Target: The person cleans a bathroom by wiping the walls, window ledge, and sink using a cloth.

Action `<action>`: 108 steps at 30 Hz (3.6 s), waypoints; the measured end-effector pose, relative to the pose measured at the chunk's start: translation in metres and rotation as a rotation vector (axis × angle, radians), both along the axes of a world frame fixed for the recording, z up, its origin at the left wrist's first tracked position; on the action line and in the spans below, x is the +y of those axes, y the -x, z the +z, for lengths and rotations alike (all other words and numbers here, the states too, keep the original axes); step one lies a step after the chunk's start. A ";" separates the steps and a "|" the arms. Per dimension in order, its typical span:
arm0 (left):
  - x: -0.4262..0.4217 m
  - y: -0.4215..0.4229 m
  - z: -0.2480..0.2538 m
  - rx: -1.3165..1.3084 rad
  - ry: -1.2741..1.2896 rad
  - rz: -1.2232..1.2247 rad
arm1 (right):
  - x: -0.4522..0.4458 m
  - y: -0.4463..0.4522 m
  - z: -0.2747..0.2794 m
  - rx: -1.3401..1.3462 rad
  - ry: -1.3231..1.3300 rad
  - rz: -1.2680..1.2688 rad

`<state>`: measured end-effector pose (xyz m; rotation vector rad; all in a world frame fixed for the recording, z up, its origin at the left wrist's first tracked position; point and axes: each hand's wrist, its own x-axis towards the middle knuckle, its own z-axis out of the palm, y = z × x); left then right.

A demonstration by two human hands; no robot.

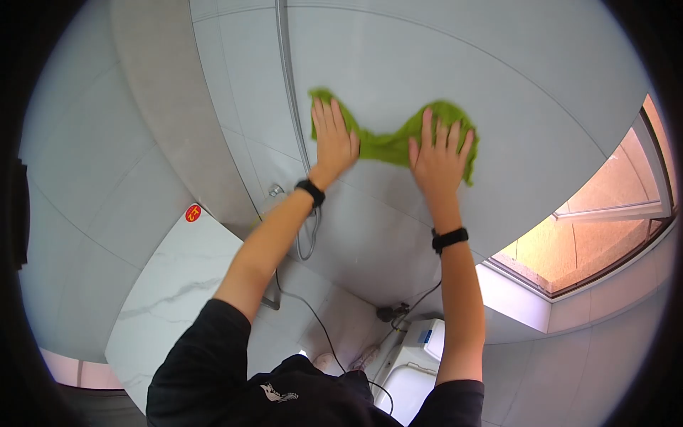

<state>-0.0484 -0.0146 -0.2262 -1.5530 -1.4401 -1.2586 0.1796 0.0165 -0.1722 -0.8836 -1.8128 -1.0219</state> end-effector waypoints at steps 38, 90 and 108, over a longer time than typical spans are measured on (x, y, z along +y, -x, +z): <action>0.035 -0.211 -0.114 0.219 0.029 -0.225 | 0.009 -0.146 -0.081 -0.015 0.069 -0.097; -0.546 -0.467 -0.087 0.261 1.102 -1.497 | -0.906 -0.415 -0.131 1.120 0.751 -0.828; -0.440 -0.500 -0.123 0.626 1.394 -1.744 | -0.844 -0.437 -0.095 1.055 0.807 -1.082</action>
